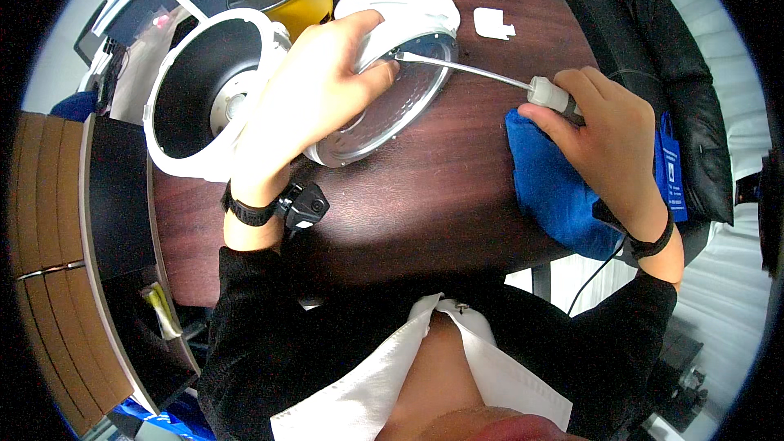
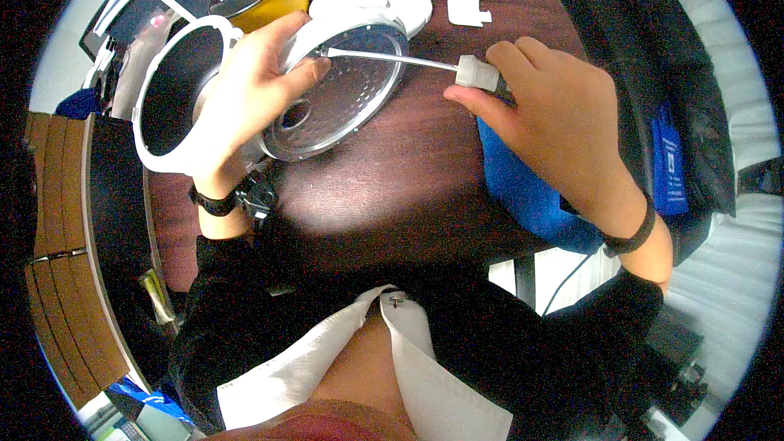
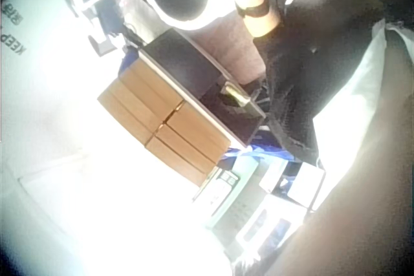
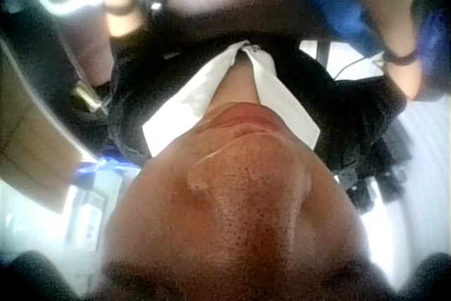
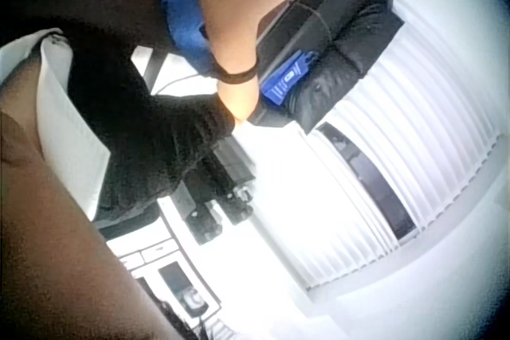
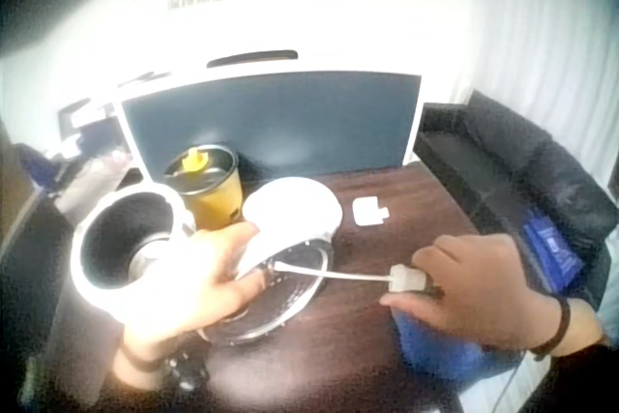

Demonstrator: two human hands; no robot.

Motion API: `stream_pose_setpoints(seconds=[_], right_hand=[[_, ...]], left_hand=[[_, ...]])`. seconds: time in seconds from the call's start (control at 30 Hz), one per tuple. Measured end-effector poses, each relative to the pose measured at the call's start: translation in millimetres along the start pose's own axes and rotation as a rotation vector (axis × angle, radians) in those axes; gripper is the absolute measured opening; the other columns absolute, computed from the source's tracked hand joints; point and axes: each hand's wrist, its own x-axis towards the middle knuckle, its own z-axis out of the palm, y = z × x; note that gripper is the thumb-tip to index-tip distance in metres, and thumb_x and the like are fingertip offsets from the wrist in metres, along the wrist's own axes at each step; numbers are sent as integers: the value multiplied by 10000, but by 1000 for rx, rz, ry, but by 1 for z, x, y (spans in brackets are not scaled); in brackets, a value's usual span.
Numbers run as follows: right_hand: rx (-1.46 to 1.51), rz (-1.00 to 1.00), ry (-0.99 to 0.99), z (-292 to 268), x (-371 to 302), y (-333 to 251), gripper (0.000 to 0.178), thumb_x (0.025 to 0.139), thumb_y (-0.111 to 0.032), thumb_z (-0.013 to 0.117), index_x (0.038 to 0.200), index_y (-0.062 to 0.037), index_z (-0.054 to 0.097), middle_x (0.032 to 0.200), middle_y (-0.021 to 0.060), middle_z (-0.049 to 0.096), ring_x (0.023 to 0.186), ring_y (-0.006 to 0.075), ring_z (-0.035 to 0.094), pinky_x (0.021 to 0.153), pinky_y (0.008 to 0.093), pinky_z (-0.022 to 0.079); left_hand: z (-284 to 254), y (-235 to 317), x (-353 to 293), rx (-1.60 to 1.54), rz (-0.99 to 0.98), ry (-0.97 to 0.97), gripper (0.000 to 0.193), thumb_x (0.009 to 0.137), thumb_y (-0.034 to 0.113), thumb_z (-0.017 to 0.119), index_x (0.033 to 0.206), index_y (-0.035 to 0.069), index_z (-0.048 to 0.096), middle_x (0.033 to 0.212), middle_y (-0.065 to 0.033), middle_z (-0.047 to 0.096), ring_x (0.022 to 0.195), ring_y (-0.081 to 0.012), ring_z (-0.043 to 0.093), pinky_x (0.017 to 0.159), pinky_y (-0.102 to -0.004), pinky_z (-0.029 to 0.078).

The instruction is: The person uses a screwdriver to remove screws from a white plastic lid and a perforated metal tray of a rice cooker, then wipes the tray with a blue cloth. The person continues to unscrew and separate components of the lid assembly.

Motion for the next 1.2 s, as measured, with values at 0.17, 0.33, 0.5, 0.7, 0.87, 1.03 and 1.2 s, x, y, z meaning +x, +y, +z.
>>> stream_pose_setpoints(seconds=[0.17, 0.33, 0.5, 0.7, 0.87, 1.03, 1.2], right_hand=[[5, -5, -4, -2, 0, -1, 346, 724, -434, 697, 773, -108, 589, 661, 40, 528, 567, 236, 574, 482, 328, 431], [-19, -28, -15, -3, -1, 0, 338, 722, -428, 696, 775, -113, 588, 659, 38, 513, 565, 233, 568, 478, 326, 426], [-55, -34, 0, -6, 0, -1, 328, 715, -418, 702, 779, -118, 585, 663, 36, 507, 574, 227, 568, 475, 328, 424], [-105, -46, -7, -9, 0, -1, 316, 714, -412, 698, 781, -127, 578, 667, 31, 499, 578, 220, 564, 476, 326, 423], [-162, -79, 9, -14, 2, -4, 310, 721, -415, 683, 771, -130, 572, 667, 24, 501, 572, 216, 563, 471, 326, 424], [-117, -70, -10, -4, 1, -3, 316, 740, -427, 664, 749, -129, 559, 645, 26, 508, 562, 218, 569, 468, 328, 426], [-71, -38, -39, 2, -6, 1, 336, 762, -439, 646, 743, -117, 555, 638, 38, 524, 553, 236, 579, 468, 331, 432]], left_hand=[[0, 0, -1, 30, 22, 3, 424, 760, 191, 666, 1100, -42, 568, 858, -249, 627, 788, -355, 633, 694, -375, 489], [2, -2, -1, 47, 46, -2, 421, 763, 193, 666, 1099, -42, 568, 894, -255, 622, 818, -362, 627, 722, -380, 487], [3, 2, -3, 25, 31, 15, 416, 769, 194, 664, 1095, -46, 565, 890, -258, 618, 816, -371, 622, 721, -383, 486], [2, 7, -4, 44, 23, -3, 353, 782, 191, 649, 1021, -53, 562, 812, -265, 599, 774, -382, 613, 691, -397, 477], [-1, 15, 0, 145, -44, -82, 494, 784, 242, 683, 1154, -55, 544, 918, -227, 652, 824, -296, 654, 732, -351, 497], [7, 11, -1, 155, -38, -42, 468, 780, 232, 674, 1136, -47, 555, 891, -243, 642, 821, -347, 642, 746, -382, 489], [15, 8, 1, 168, 25, -2, 435, 767, 180, 652, 1115, -60, 553, 851, -266, 629, 811, -348, 647, 719, -386, 490]])
